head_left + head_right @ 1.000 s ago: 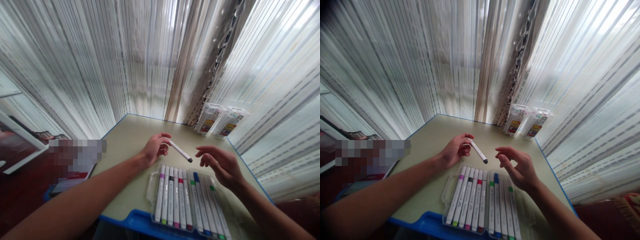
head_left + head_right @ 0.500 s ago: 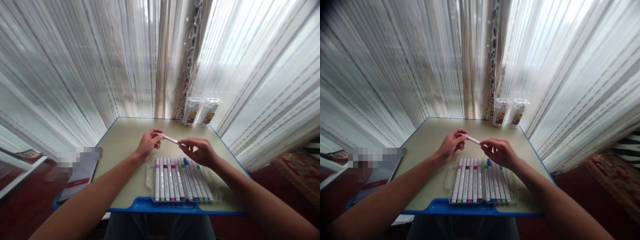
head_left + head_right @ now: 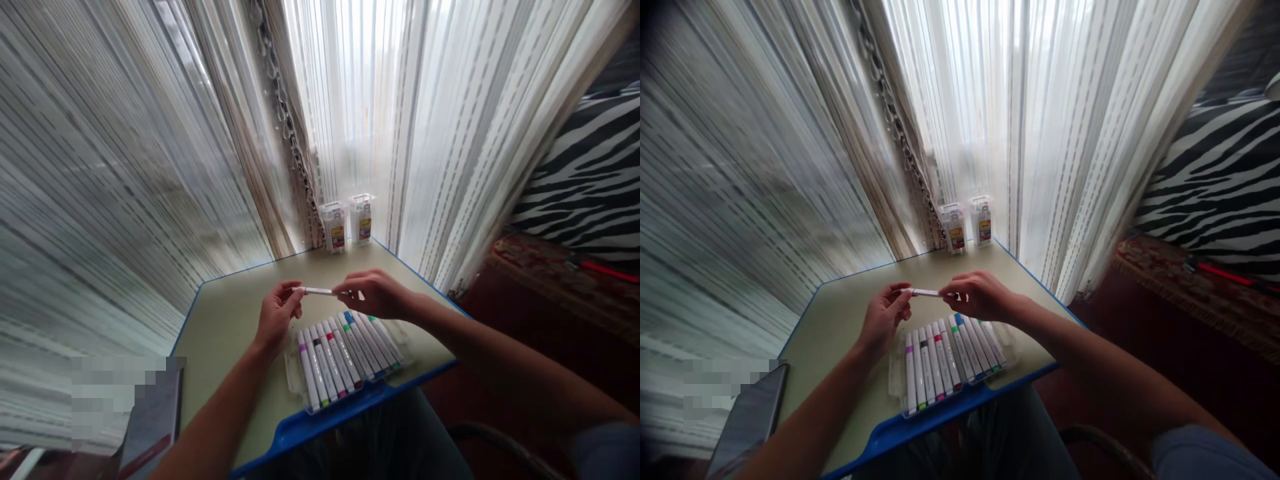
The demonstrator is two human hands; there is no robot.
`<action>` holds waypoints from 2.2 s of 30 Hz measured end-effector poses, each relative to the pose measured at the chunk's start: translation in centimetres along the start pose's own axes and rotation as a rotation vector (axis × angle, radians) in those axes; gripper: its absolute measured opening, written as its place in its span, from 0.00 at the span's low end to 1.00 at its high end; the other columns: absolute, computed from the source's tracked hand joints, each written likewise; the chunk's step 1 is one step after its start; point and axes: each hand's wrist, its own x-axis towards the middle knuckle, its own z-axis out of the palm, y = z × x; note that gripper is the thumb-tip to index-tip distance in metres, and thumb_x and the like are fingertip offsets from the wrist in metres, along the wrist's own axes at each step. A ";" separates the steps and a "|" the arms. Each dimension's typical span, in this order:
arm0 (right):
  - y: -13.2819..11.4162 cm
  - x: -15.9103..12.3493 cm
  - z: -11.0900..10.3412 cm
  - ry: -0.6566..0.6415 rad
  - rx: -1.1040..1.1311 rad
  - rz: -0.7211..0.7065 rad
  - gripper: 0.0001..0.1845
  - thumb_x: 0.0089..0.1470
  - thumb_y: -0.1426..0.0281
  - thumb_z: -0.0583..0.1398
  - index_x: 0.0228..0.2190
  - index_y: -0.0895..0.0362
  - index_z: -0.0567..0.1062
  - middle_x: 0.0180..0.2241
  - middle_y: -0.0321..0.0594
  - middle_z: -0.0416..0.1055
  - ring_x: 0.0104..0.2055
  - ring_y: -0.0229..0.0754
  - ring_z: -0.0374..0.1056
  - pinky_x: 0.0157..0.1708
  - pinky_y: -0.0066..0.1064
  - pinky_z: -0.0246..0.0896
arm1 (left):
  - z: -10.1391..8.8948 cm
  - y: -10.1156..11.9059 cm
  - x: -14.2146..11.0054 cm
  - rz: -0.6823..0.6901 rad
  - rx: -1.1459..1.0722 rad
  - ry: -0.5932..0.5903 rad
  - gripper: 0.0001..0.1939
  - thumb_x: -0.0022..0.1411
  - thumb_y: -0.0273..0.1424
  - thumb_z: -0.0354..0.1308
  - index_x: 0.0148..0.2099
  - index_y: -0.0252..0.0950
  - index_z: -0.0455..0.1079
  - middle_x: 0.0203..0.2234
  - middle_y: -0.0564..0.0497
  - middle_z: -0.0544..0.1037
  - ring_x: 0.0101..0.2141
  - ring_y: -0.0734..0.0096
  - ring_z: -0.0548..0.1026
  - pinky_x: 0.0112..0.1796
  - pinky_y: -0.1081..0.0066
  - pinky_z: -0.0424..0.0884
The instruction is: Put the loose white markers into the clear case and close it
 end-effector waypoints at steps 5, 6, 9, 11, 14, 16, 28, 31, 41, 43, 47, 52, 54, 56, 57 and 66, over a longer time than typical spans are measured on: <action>-1.8 -4.5 -2.7 0.109 -0.048 0.056 0.07 0.59 0.73 0.61 0.34 0.59 0.81 0.25 0.38 0.76 0.22 0.34 0.68 0.25 0.24 0.61 | 0.8 -0.8 -0.5 0.025 0.079 -0.047 0.18 0.56 0.36 0.65 0.46 0.32 0.71 0.34 0.50 0.77 0.21 0.81 0.65 0.23 0.73 0.64; -2.1 -5.6 -3.3 0.136 -0.072 0.087 0.07 0.59 0.74 0.61 0.33 0.59 0.81 0.24 0.37 0.75 0.22 0.33 0.68 0.25 0.24 0.61 | 0.9 -1.0 -0.5 0.031 0.100 -0.049 0.18 0.57 0.36 0.64 0.46 0.32 0.71 0.35 0.48 0.77 0.21 0.81 0.65 0.23 0.73 0.64; -3.1 -8.4 -4.8 0.202 -0.115 0.168 0.05 0.58 0.74 0.62 0.32 0.59 0.80 0.23 0.36 0.75 0.21 0.32 0.67 0.24 0.22 0.62 | 0.8 -1.0 -0.5 0.061 0.173 -0.043 0.16 0.59 0.36 0.61 0.46 0.32 0.71 0.36 0.47 0.78 0.21 0.80 0.66 0.24 0.73 0.64; -3.7 -9.9 -5.2 0.234 -0.133 0.199 0.05 0.58 0.74 0.62 0.33 0.60 0.80 0.24 0.37 0.75 0.21 0.32 0.68 0.24 0.22 0.63 | 0.7 -0.6 -0.6 0.096 0.232 -0.038 0.15 0.59 0.35 0.61 0.45 0.32 0.71 0.35 0.48 0.78 0.21 0.79 0.66 0.24 0.73 0.64; -4.2 -11.2 -4.8 0.253 -0.184 0.200 0.05 0.58 0.75 0.62 0.33 0.60 0.80 0.25 0.38 0.76 0.22 0.33 0.69 0.25 0.22 0.63 | 0.7 0.2 -0.7 0.161 0.334 -0.043 0.11 0.60 0.33 0.60 0.43 0.32 0.73 0.33 0.49 0.78 0.23 0.78 0.66 0.27 0.72 0.65; -4.2 -11.3 -4.3 0.242 -0.247 0.181 0.06 0.59 0.75 0.61 0.33 0.60 0.80 0.25 0.38 0.76 0.23 0.35 0.70 0.26 0.24 0.63 | 1.0 0.9 -0.7 0.197 0.403 -0.067 0.10 0.61 0.33 0.59 0.41 0.32 0.74 0.32 0.49 0.78 0.25 0.76 0.68 0.29 0.72 0.66; -5.6 -10.8 -2.2 0.150 -0.468 0.227 0.10 0.60 0.75 0.58 0.31 0.58 0.79 0.23 0.37 0.73 0.24 0.38 0.69 0.25 0.30 0.54 | 7.6 3.7 -0.9 0.517 0.982 -0.571 0.13 0.66 0.30 0.54 0.48 0.33 0.77 0.42 0.44 0.82 0.43 0.63 0.78 0.47 0.63 0.71; -5.5 -11.3 -1.4 0.121 -0.492 0.227 0.10 0.60 0.75 0.58 0.31 0.58 0.79 0.23 0.36 0.72 0.23 0.37 0.68 0.25 0.31 0.52 | 8.1 2.1 -1.0 0.531 1.086 -0.641 0.15 0.66 0.27 0.52 0.52 0.32 0.76 0.45 0.42 0.81 0.46 0.61 0.77 0.50 0.62 0.71; -5.7 -11.8 -0.4 -0.005 -0.493 0.226 0.12 0.62 0.73 0.57 0.27 0.57 0.74 0.25 0.37 0.71 0.25 0.39 0.65 0.29 0.33 0.51 | 8.6 1.4 -1.1 0.580 1.257 -0.875 0.18 0.69 0.27 0.48 0.56 0.33 0.73 0.51 0.43 0.78 0.51 0.60 0.74 0.54 0.62 0.69; -5.6 -12.0 -0.2 -0.022 -0.488 0.227 0.13 0.63 0.73 0.55 0.27 0.57 0.74 0.26 0.38 0.71 0.25 0.39 0.65 0.29 0.33 0.52 | 8.7 1.4 -1.1 0.602 1.276 -0.898 0.18 0.69 0.28 0.48 0.57 0.33 0.72 0.52 0.42 0.77 0.53 0.59 0.72 0.56 0.60 0.68; -5.6 -12.3 -0.2 -0.037 -0.481 0.230 0.13 0.64 0.73 0.55 0.28 0.57 0.74 0.27 0.38 0.71 0.25 0.40 0.65 0.29 0.34 0.53 | 8.5 1.2 -1.1 0.610 1.294 -0.896 0.19 0.70 0.30 0.48 0.58 0.34 0.71 0.53 0.41 0.76 0.53 0.58 0.71 0.56 0.57 0.68; -5.8 -12.5 -0.4 -0.022 -0.434 0.244 0.12 0.64 0.72 0.54 0.31 0.58 0.75 0.32 0.42 0.74 0.28 0.40 0.69 0.30 0.32 0.59 | 8.6 0.9 -0.9 0.628 1.296 -0.893 0.18 0.71 0.31 0.48 0.58 0.34 0.71 0.53 0.41 0.76 0.54 0.57 0.70 0.57 0.57 0.67; -5.9 -12.7 -0.6 -0.018 -0.402 0.253 0.12 0.65 0.72 0.54 0.33 0.58 0.76 0.36 0.44 0.75 0.31 0.41 0.71 0.32 0.32 0.63 | 8.7 0.8 -0.8 0.643 1.296 -0.900 0.18 0.71 0.32 0.48 0.57 0.34 0.71 0.53 0.41 0.76 0.54 0.57 0.70 0.57 0.56 0.67; -5.9 -12.9 -0.7 -0.015 -0.376 0.260 0.12 0.65 0.71 0.54 0.34 0.58 0.77 0.39 0.46 0.75 0.33 0.41 0.72 0.33 0.32 0.65 | 8.7 0.7 -0.8 0.659 1.300 -0.905 0.18 0.71 0.32 0.48 0.57 0.34 0.71 0.54 0.42 0.76 0.53 0.57 0.70 0.57 0.56 0.67; -5.9 -13.0 -0.7 -0.015 -0.367 0.262 0.12 0.65 0.71 0.54 0.35 0.58 0.77 0.40 0.46 0.76 0.33 0.42 0.73 0.33 0.32 0.66 | 8.7 0.7 -0.8 0.664 1.305 -0.907 0.18 0.71 0.32 0.48 0.57 0.34 0.71 0.54 0.42 0.76 0.53 0.56 0.70 0.57 0.56 0.67; -5.6 -13.3 -0.7 -0.003 -0.212 0.298 0.10 0.64 0.71 0.54 0.37 0.59 0.76 0.42 0.48 0.75 0.37 0.45 0.74 0.37 0.35 0.70 | 8.8 1.1 -0.6 0.633 1.360 -0.941 0.19 0.72 0.33 0.46 0.59 0.34 0.71 0.56 0.42 0.75 0.54 0.55 0.69 0.57 0.53 0.65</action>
